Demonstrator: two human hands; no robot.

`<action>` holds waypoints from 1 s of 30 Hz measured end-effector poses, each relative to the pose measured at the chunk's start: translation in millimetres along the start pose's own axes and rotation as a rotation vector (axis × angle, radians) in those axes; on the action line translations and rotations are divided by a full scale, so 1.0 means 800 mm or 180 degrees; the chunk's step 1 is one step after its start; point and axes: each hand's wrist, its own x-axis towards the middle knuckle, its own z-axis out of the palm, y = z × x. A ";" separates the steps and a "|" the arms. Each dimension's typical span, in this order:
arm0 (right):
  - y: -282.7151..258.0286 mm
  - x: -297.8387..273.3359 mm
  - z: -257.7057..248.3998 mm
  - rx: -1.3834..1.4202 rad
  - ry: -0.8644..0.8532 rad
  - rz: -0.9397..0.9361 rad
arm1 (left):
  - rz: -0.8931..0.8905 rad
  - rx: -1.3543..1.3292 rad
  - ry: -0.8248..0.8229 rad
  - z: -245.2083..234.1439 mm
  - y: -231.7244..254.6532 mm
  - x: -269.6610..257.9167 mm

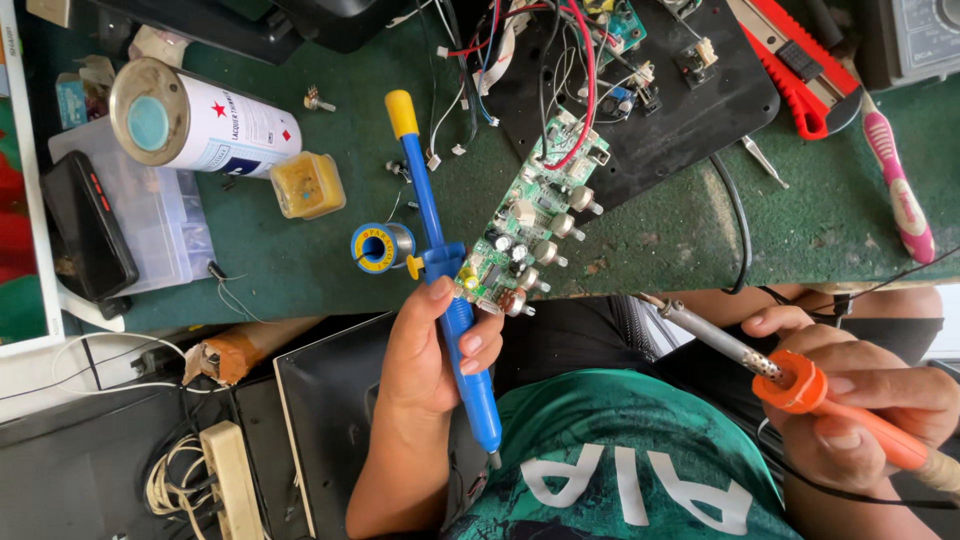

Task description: The person is soldering a green circuit board using a soldering iron and solder wire. They also use a blue and yellow desoldering pump to remove solder from the board. The person works on the board while sitting on the floor in a cluttered workspace.

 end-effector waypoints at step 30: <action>0.015 0.015 0.033 0.0116 0.0163 -0.0219 | -0.0042 0.0577 0.0592 0.023 -0.037 -0.001</action>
